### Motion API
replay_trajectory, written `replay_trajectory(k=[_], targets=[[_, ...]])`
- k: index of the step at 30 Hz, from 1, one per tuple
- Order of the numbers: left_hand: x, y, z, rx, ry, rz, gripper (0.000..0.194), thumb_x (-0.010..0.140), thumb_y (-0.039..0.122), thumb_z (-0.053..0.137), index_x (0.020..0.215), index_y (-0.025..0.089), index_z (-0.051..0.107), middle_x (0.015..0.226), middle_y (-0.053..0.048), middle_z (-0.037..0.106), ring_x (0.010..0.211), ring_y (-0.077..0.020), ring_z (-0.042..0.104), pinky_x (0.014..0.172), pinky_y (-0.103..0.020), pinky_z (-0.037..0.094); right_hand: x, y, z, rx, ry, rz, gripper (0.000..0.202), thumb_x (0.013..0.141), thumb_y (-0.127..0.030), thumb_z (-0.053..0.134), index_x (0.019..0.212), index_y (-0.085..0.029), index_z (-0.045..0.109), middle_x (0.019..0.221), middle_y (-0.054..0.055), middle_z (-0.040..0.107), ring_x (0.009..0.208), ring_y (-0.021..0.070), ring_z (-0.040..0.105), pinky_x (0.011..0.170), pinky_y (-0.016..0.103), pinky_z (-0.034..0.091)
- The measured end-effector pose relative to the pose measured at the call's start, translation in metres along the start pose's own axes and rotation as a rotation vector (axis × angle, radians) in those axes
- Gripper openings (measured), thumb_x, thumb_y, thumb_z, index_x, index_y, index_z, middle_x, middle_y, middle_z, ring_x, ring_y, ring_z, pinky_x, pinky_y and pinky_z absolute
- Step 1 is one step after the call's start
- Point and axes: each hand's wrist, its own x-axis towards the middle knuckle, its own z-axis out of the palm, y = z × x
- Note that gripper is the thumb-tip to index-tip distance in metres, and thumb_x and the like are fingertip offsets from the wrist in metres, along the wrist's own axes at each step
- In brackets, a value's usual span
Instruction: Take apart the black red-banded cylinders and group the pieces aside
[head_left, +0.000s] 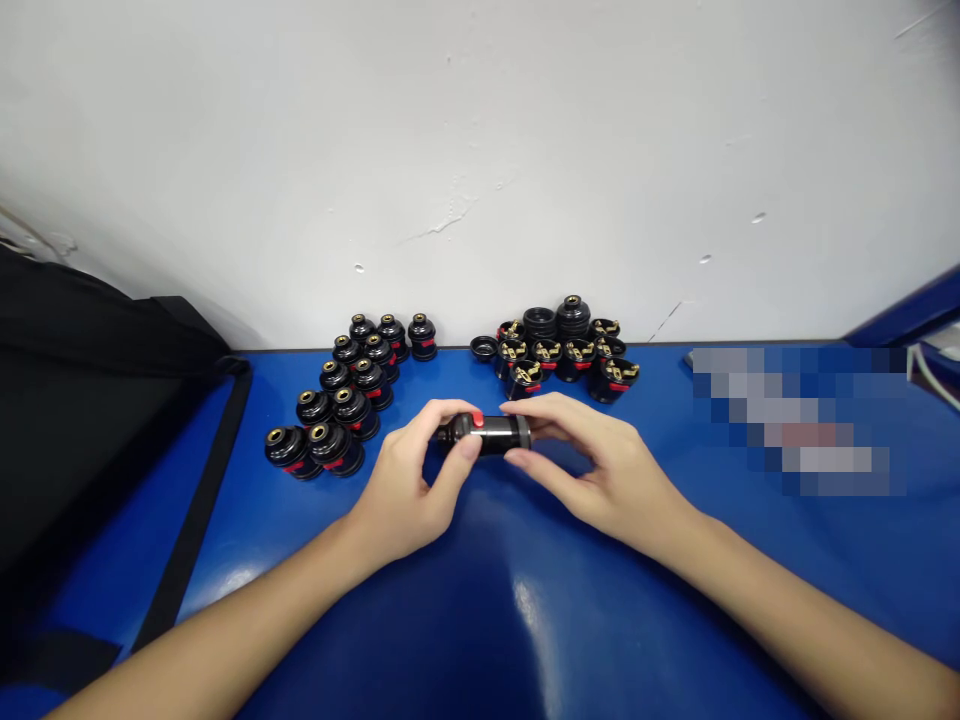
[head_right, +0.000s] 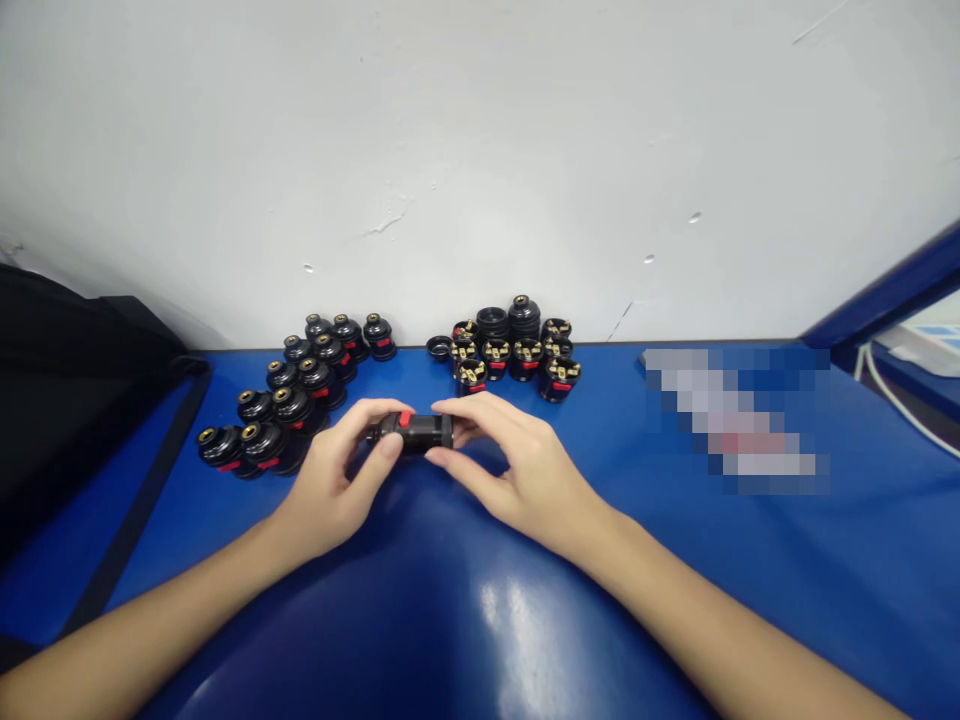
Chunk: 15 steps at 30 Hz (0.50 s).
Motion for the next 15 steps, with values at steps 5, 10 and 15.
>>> replay_trajectory(k=[5,10,15], targets=[[0.0003,-0.0001,0.0001,-0.018,0.017,-0.015,0.019,0.108,0.034,0.056,0.119,0.02,0.064,0.099,-0.004,0.074,0.086,-0.017,0.072,0.079,-0.029,0.055,0.0003,-0.0027,0.0001,-0.042,0.052,-0.116,0.04,0.096,-0.023,0.077,0.134,-0.024,0.065,0.128,0.011,0.073,0.119,0.0257,0.073,0.105,0.042,0.063],[-0.0007,-0.0032,-0.0003,-0.036,-0.004,0.108,0.031,0.103,0.028,0.064,0.133,0.022,0.059,0.129,-0.008,0.07,0.118,-0.0217,0.068,0.104,-0.034,0.053,-0.0006,-0.0008,0.0009,0.092,-0.008,0.123,0.033,0.105,-0.031,0.064,0.137,-0.022,0.062,0.117,0.009,0.08,0.098,0.0215,0.081,0.088,0.033,0.07],[0.0011,0.0005,0.0009,0.005,0.037,-0.1,0.025,0.11,0.039,0.05,0.112,0.019,0.065,0.083,-0.001,0.072,0.069,-0.015,0.067,0.064,-0.027,0.05,-0.0008,-0.0002,0.0042,0.064,0.01,-0.021,0.033,0.099,-0.023,0.072,0.132,-0.024,0.064,0.12,0.01,0.075,0.107,0.0233,0.077,0.096,0.039,0.067]])
